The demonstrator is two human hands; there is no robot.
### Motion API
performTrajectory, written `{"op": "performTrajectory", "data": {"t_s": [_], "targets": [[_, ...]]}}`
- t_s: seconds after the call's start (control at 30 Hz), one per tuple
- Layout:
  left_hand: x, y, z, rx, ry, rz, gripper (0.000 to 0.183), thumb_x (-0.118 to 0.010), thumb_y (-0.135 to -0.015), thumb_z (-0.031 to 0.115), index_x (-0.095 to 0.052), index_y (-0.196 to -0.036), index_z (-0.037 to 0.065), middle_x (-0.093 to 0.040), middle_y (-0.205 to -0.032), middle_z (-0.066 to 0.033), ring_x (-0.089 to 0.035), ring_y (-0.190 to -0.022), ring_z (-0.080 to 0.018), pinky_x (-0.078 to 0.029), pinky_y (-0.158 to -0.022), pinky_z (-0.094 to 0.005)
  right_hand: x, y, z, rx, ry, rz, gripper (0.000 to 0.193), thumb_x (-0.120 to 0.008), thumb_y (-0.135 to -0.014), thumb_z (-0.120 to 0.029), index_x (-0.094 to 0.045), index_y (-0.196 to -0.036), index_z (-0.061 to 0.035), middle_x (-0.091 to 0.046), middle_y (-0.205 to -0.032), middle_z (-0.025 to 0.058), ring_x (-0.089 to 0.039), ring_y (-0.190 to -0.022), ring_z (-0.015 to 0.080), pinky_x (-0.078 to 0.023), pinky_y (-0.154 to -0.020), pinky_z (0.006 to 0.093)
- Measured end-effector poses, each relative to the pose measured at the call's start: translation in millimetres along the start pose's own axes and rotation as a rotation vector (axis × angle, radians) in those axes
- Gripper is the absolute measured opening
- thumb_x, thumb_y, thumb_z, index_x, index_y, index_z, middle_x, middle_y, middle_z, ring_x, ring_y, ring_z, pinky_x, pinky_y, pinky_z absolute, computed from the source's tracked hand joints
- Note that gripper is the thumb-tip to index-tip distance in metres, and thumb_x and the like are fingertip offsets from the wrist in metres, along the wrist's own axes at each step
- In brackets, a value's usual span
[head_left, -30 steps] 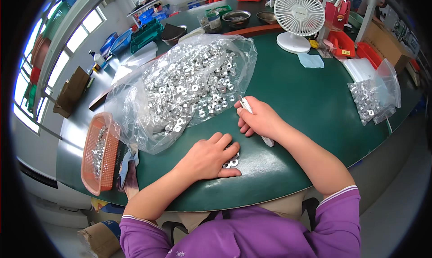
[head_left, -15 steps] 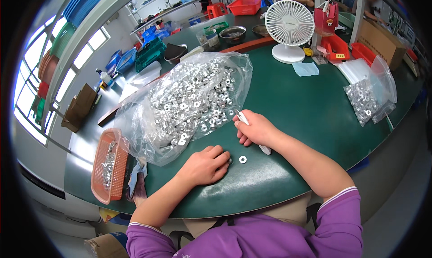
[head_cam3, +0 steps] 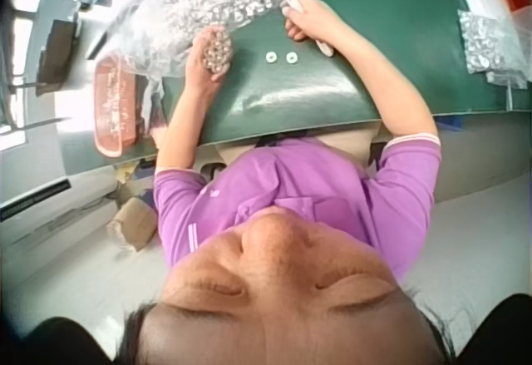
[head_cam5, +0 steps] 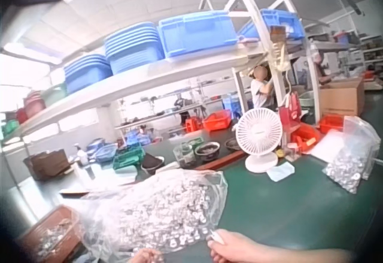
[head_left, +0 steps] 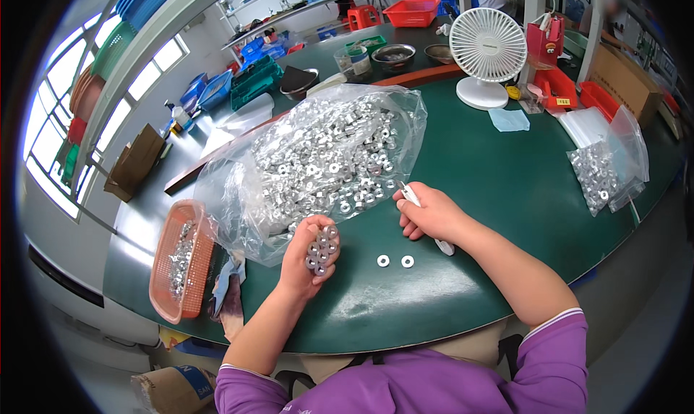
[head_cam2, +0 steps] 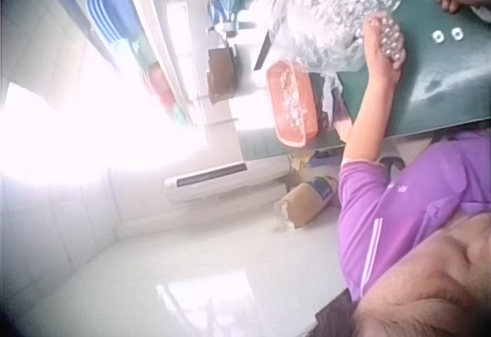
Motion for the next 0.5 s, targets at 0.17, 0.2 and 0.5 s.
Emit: {"op": "performTrajectory", "data": {"t_s": [0.17,0.2,0.5], "targets": [[9,-5,-19,0.119,0.603,-0.159,0.028,-0.043,-0.096,0.029,-0.050,-0.111,0.006,-0.049,-0.089,-0.0111,-0.042,-0.059,-0.0137,-0.028,-0.029,-0.0183,-1,2,-1,-0.011,0.025,0.005,0.025,-0.047,-0.094,-0.018,-0.049,-0.113,-0.0013,-0.059,-0.079,0.0075,-0.061,-0.063,0.0136,-0.053,-0.058,0.0275],[6,-4,-18,0.112,0.624,-0.197,0.028,-0.043,-0.096,0.029,-0.050,-0.111,0.006,-0.049,-0.090,-0.0116,-0.042,-0.060,-0.0139,-0.028,-0.029,-0.0183,-2,3,-2,-0.012,0.026,-0.010,0.025,-0.047,-0.094,-0.018,-0.049,-0.113,-0.0013,-0.059,-0.079,0.0075,-0.061,-0.063,0.0136,-0.053,-0.058,0.0275],[-2,-1,-18,0.151,0.677,-0.274,0.026,-0.042,-0.095,0.026,-0.048,-0.112,0.006,-0.048,-0.091,-0.0127,-0.043,-0.061,-0.0155,-0.031,-0.029,-0.0185,-2,3,0,-0.046,0.019,0.010,0.026,-0.047,-0.095,-0.018,-0.049,-0.115,-0.0013,-0.058,-0.080,0.0070,-0.061,-0.066,0.0137,-0.053,-0.060,0.0275]]}}
Point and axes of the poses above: each hand's wrist, its own y-axis away from the middle knuckle, its own x-axis out of the back of the hand, z = x × y, the point moved 8 cm from there along -y, towards the middle knuckle
